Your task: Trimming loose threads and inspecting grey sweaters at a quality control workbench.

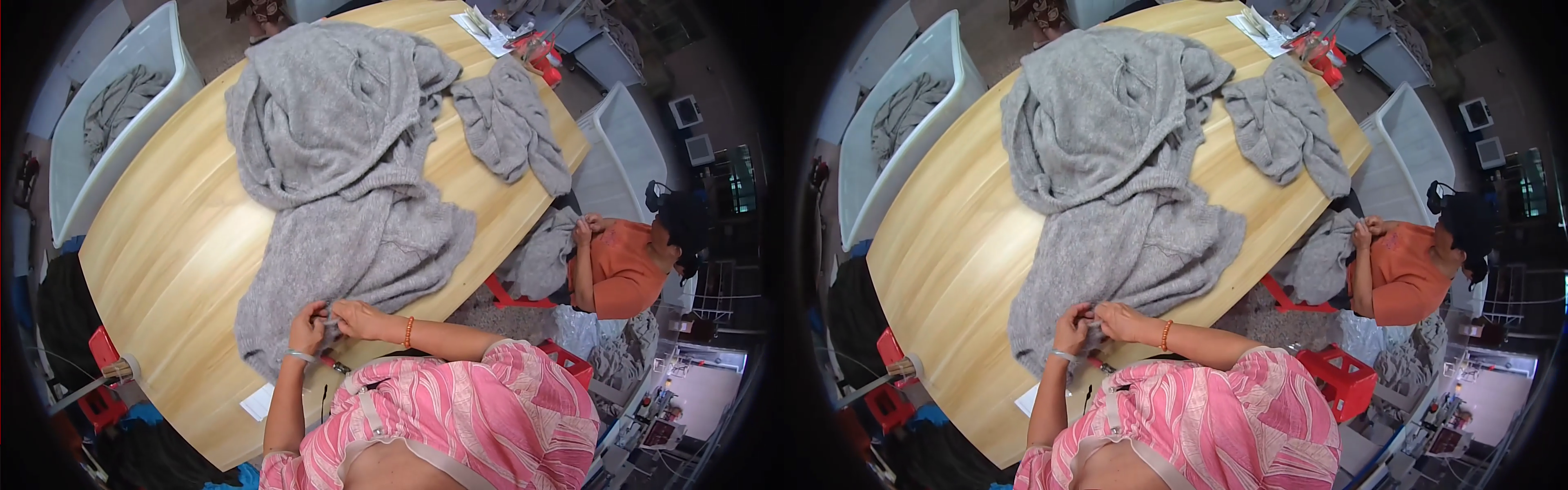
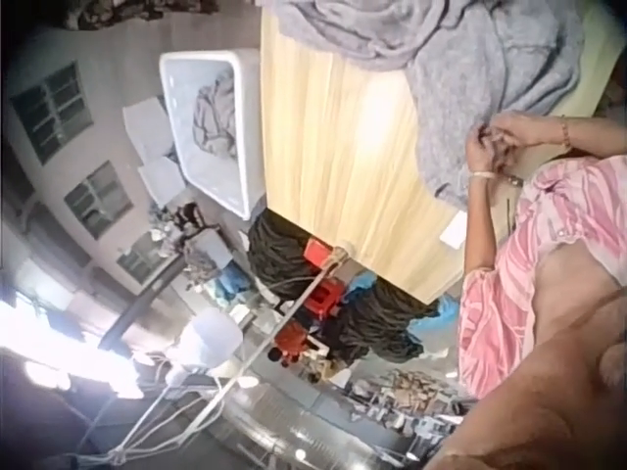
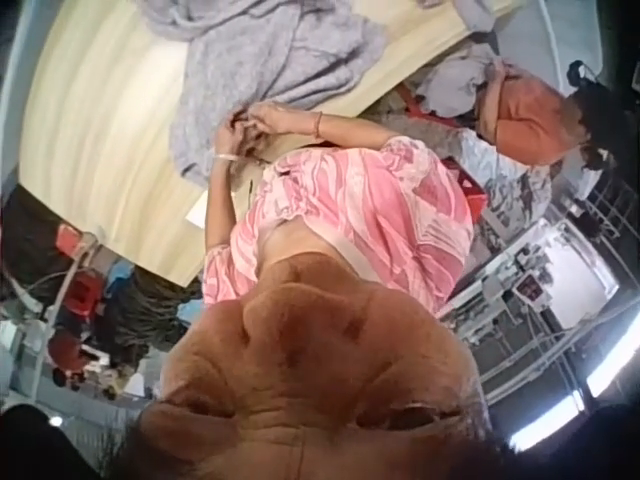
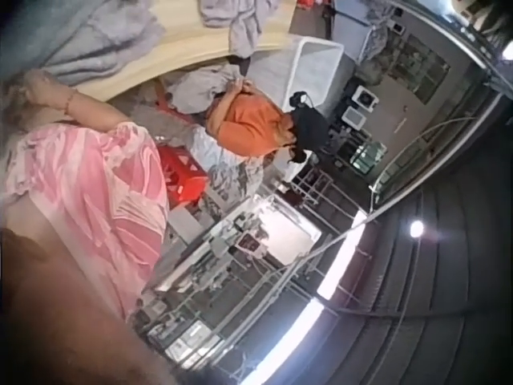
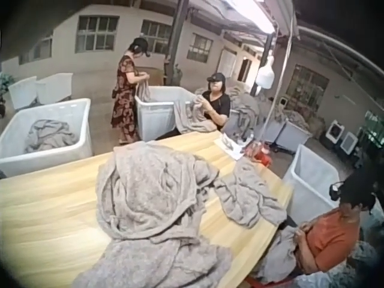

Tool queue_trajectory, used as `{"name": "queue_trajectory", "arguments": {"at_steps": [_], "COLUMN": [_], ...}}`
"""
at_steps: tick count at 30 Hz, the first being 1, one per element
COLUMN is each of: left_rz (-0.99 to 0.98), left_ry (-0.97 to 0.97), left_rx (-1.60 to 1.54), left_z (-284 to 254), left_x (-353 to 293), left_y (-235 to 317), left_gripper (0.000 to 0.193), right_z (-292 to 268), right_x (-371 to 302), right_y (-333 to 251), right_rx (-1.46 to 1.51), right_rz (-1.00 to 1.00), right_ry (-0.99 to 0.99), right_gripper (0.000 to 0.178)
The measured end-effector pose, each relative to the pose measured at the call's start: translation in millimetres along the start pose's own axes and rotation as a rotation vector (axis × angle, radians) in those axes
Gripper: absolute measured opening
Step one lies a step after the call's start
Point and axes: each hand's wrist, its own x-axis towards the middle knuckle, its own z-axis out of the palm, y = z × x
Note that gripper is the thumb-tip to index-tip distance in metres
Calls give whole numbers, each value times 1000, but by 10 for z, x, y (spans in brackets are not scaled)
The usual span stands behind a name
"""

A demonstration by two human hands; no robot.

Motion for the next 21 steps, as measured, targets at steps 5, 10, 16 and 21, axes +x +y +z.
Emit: {"name": "queue_trajectory", "arguments": {"at_steps": [5,10,16,21], "left_rz": [371,272,274,-90], "left_ry": [89,206,213,39], "left_rx": [574,823,844,318], "left_z": [142,270,265,145], "left_x": [149,160,203,244], "left_y": [180,160,38,-35], "left_gripper": [28,16,6,11], "right_z": [-109,-92,-69,-98], "right_x": [2,-59,-27,15], "right_y": [-78,28,25,-42], "right_rx": [-15,-9,-48,-62], "right_rz": [-69,-5,-1,-31], "right_ry": [-26,-45,-85,-31], "right_gripper": [14,18,17,17]}}
